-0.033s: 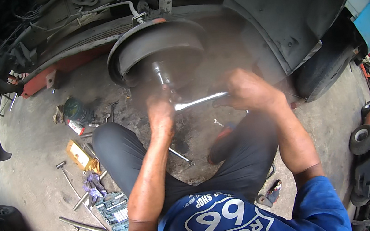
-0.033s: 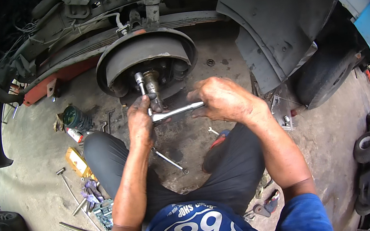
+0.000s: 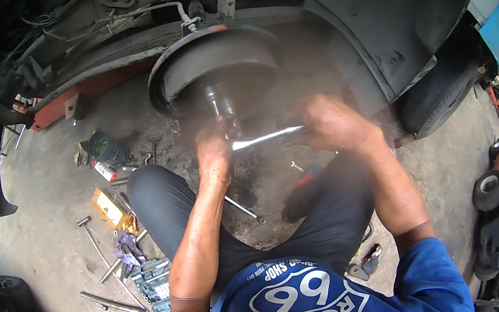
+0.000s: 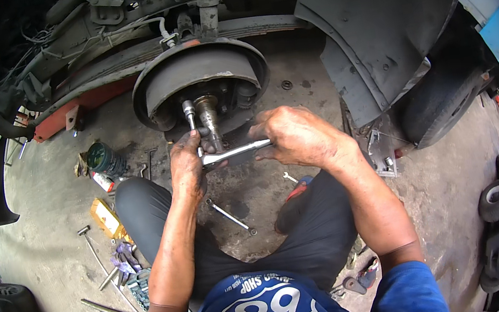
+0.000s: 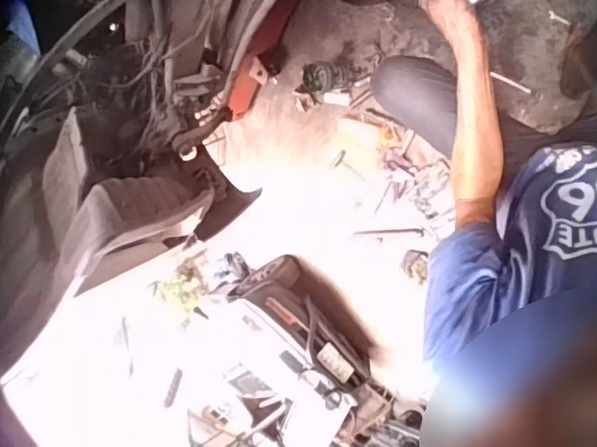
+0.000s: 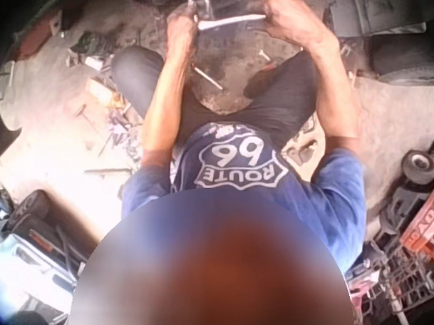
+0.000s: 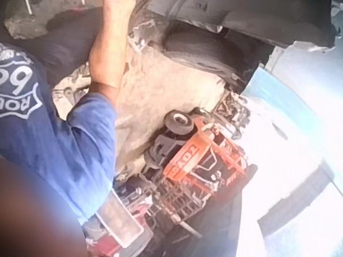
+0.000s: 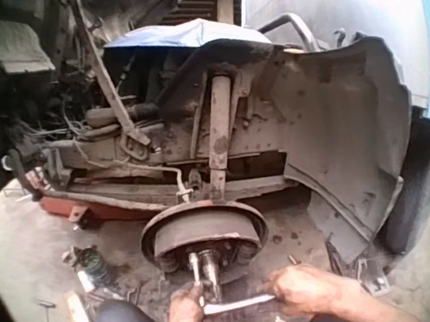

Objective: The person sits on the floor and uses a socket wrench and hammer to loosen and remove bolts from a vehicle's wheel hub. They repeatedly strike the tool and adjust their grip while working on the brake drum assembly.

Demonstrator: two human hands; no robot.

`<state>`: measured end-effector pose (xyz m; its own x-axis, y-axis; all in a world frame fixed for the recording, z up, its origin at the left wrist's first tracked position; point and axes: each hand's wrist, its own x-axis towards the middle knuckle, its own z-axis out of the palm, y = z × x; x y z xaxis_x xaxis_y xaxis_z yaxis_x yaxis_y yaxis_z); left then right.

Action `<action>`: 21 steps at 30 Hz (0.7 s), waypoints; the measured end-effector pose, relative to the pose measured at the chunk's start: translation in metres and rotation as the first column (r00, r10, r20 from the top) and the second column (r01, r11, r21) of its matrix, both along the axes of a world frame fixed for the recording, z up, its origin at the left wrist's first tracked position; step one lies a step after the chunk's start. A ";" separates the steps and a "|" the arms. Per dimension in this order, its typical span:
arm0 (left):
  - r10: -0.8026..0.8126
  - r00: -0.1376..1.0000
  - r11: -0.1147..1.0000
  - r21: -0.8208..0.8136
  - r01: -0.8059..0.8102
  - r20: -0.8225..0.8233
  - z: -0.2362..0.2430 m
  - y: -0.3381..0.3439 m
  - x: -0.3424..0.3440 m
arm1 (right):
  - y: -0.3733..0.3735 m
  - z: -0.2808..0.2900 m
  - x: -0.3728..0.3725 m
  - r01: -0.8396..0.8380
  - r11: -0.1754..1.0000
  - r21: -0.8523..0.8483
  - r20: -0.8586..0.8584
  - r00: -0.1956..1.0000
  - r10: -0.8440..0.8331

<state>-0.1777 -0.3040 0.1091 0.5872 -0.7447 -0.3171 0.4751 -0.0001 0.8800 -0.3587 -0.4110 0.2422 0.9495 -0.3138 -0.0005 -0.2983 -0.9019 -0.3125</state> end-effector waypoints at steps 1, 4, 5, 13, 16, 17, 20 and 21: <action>-0.018 1.000 0.998 0.051 0.019 -0.015 0.003 0.004 0.007 | 0.001 -0.005 0.006 -0.023 1.000 -0.008 0.011 1.000 0.023; -0.029 0.998 0.998 0.046 0.032 -0.057 0.007 0.010 0.019 | 0.000 -0.014 0.020 -0.047 0.999 -0.019 0.029 0.998 0.048; -0.021 0.999 0.999 0.036 0.023 -0.046 0.007 0.009 0.021 | -0.002 -0.014 0.024 -0.042 0.999 -0.014 0.008 0.999 0.042; -0.120 0.990 0.991 0.049 0.124 -0.080 0.009 -0.012 0.046 | -0.013 0.005 0.042 0.010 1.000 0.003 0.068 0.998 -0.010; -0.137 0.985 0.991 -0.005 0.137 -0.101 0.002 -0.013 0.046 | -0.012 0.016 0.047 -0.118 0.991 -0.056 0.220 0.967 0.128; -0.133 0.983 0.991 -0.025 0.131 -0.123 -0.001 -0.012 0.045 | -0.009 0.017 0.049 -0.145 0.989 -0.014 0.278 0.950 0.143; -0.098 0.979 0.986 -0.153 0.070 -0.179 -0.011 -0.013 0.041 | 0.003 0.006 0.059 -0.183 0.974 0.135 0.484 0.870 0.096; -0.086 0.976 0.986 -0.160 0.054 -0.202 -0.014 -0.015 0.040 | 0.010 -0.005 0.064 -0.149 0.949 0.276 0.558 0.829 -0.032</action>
